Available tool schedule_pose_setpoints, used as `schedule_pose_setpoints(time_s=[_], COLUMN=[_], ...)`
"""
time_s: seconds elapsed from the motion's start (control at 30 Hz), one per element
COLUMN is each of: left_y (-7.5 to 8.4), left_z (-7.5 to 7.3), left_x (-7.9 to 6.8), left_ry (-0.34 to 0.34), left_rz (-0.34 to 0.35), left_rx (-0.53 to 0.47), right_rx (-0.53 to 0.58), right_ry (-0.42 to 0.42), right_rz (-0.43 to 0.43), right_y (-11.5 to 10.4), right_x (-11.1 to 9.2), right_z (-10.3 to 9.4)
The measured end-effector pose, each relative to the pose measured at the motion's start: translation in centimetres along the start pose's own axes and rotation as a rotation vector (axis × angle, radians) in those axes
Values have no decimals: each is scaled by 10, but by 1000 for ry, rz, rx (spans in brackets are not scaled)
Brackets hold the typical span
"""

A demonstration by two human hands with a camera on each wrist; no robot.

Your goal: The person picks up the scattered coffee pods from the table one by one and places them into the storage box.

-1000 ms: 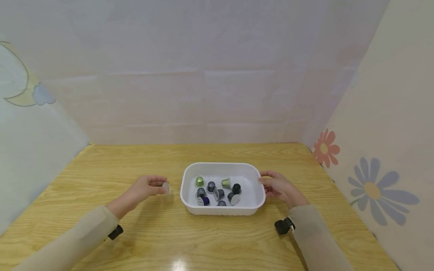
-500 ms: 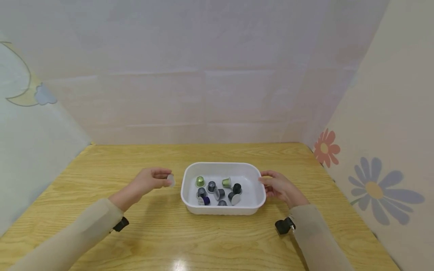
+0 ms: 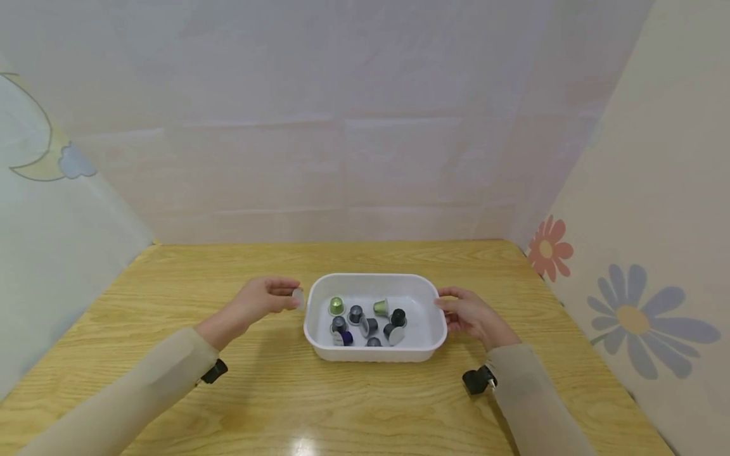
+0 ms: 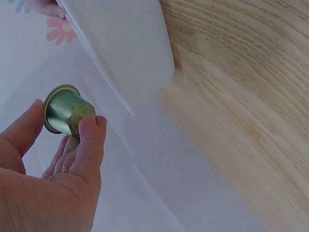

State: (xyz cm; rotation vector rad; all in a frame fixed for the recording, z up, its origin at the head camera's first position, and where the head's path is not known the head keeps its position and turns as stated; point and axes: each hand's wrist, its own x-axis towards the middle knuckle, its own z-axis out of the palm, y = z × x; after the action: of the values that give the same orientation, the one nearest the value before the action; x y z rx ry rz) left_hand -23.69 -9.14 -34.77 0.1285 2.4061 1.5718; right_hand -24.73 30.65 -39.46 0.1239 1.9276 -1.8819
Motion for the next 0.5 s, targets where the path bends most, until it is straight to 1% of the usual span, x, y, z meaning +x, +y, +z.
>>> schedule_pose_setpoints(time_s=[0.13,0.3,0.5], left_y=[4,8,13], left_z=[5,12,18], left_x=[3,7,12], left_ry=[-3,-12,-21], left_rz=[0,16,10], left_rx=[-3,-23,6], right_rx=[-8,-20,-23], right_ry=[-4,4,6], right_rz=[-1,0,2], right_y=[0,0,0], right_x=[0,1,2], right_z=[0,0,-1])
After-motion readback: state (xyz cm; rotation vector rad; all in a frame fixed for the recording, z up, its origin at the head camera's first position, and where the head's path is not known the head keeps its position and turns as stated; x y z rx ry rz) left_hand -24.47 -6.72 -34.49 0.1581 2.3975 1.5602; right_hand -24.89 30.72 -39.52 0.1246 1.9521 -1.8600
